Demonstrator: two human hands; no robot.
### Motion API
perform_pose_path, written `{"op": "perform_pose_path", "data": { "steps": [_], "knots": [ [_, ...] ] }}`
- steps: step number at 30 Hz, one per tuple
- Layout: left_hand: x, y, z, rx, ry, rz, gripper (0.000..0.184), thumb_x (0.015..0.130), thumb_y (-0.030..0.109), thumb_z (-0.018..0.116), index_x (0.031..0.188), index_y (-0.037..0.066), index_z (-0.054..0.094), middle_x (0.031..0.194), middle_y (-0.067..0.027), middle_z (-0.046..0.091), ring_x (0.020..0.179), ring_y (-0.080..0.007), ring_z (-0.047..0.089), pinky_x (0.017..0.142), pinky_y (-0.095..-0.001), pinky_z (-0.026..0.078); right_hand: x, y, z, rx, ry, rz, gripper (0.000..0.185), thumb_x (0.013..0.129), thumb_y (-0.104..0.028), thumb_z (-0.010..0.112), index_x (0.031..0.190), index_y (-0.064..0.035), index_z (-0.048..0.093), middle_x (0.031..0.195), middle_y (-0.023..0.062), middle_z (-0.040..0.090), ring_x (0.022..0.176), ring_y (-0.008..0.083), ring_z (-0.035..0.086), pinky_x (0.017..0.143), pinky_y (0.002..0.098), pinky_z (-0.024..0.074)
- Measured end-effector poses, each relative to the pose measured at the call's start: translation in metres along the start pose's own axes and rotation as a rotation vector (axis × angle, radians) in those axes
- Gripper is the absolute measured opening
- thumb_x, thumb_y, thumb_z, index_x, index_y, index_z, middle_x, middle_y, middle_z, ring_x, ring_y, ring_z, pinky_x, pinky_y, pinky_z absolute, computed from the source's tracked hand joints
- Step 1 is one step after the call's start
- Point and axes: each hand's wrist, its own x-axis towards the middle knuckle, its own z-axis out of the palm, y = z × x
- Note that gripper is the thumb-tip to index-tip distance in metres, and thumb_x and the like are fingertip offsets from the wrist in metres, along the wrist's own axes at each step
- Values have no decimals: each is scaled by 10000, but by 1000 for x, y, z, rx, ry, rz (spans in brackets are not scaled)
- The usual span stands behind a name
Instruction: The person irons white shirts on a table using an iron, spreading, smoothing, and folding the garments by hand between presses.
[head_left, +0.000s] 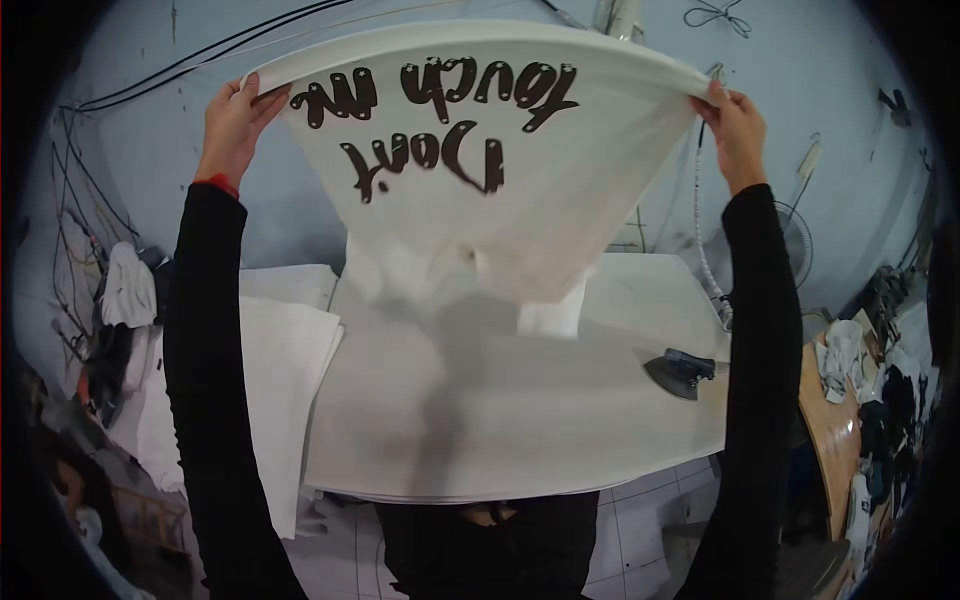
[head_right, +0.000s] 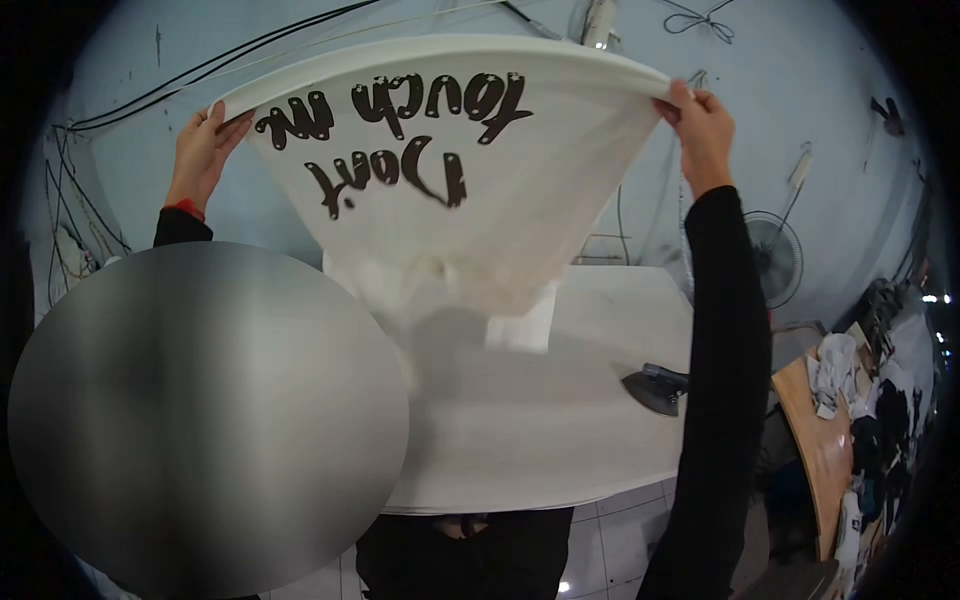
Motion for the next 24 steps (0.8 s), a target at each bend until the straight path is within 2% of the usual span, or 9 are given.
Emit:
{"op": "perform_pose_path", "data": {
  "steps": [2, 3, 5, 8, 13, 16, 18, 20, 24],
  "knots": [
    [-22, 13, 2, 2, -56, -5, 373, 1187, 190, 620, 1367, -131, 560, 1362, -285, 698, 1258, -377, 761, 1162, -455, 622, 1, -10, -18, 52, 4, 79, 263, 1095, -185, 783, 1122, 52, 671, 1142, 132, 703, 1038, 263, 779, 990, 372, 661],
    [-38, -6, -27, 6, -46, -20, 339, 1173, 183, 651, 1350, -100, 595, 1343, -251, 720, 1220, -345, 772, 1123, -447, 635, -13, 4, -25, 21, 51, 151, 192, 1087, -171, 789, 1079, 9, 722, 1056, 72, 724, 993, 193, 754, 901, 323, 631],
    [-95, -35, -53, 32, -48, -89, 332, 1159, 177, 679, 1372, -67, 609, 1313, -205, 742, 1170, -299, 782, 1088, -429, 640, -63, 31, -34, -81, 74, 210, 163, 1054, -154, 823, 1094, -15, 747, 989, 26, 729, 917, 126, 713, 792, 272, 573],
    [-206, -77, -81, 126, 8, -256, 217, 1132, 83, 685, 1325, -8, 643, 1129, -91, 730, 1010, -206, 780, 1005, -401, 661, -155, 80, -79, -345, -27, 334, 151, 954, -126, 888, 1045, -89, 773, 886, -70, 691, 675, 13, 512, 575, 211, 370],
    [-387, -153, -128, 309, 71, -629, 66, 1078, 44, 721, 1138, 28, 700, 932, 11, 681, 861, -92, 711, 874, -329, 678, -349, 154, -157, -359, 52, 787, 170, 953, -58, 874, 1084, -85, 769, 893, -60, 706, 662, 22, 542, 548, 218, 394],
    [-479, -175, -150, 384, 128, -871, 53, 1062, 18, 726, 1109, 3, 709, 1013, -61, 774, 919, -124, 750, 848, -321, 681, -458, 174, -193, -392, 140, 976, 222, 943, -37, 875, 1115, -101, 751, 946, -52, 716, 727, 40, 605, 571, 221, 431],
    [-529, -189, -166, 392, 164, -914, 90, 1066, 70, 746, 1108, -2, 714, 1006, -68, 771, 909, -138, 756, 835, -309, 678, -503, 168, -201, -411, 174, 1057, 203, 971, 17, 815, 1143, -39, 724, 964, 8, 733, 705, 55, 611, 542, 212, 411],
    [-546, -191, -170, 333, 226, -915, 128, 1066, 114, 761, 1104, 0, 716, 998, -67, 768, 897, -144, 757, 816, -301, 671, -534, 166, -210, -362, 215, 1074, 197, 973, -7, 829, 1133, -33, 716, 985, 20, 732, 784, 79, 660, 616, 214, 481],
    [-529, -186, -146, 282, 325, -968, 164, 1042, 147, 781, 1104, 7, 721, 991, -57, 766, 874, -148, 747, 789, -298, 651, -552, 178, -203, -479, 124, 1066, 251, 1003, -37, 816, 1215, -5, 684, 987, 62, 747, 789, 126, 695, 625, 258, 569]
  ]
}}
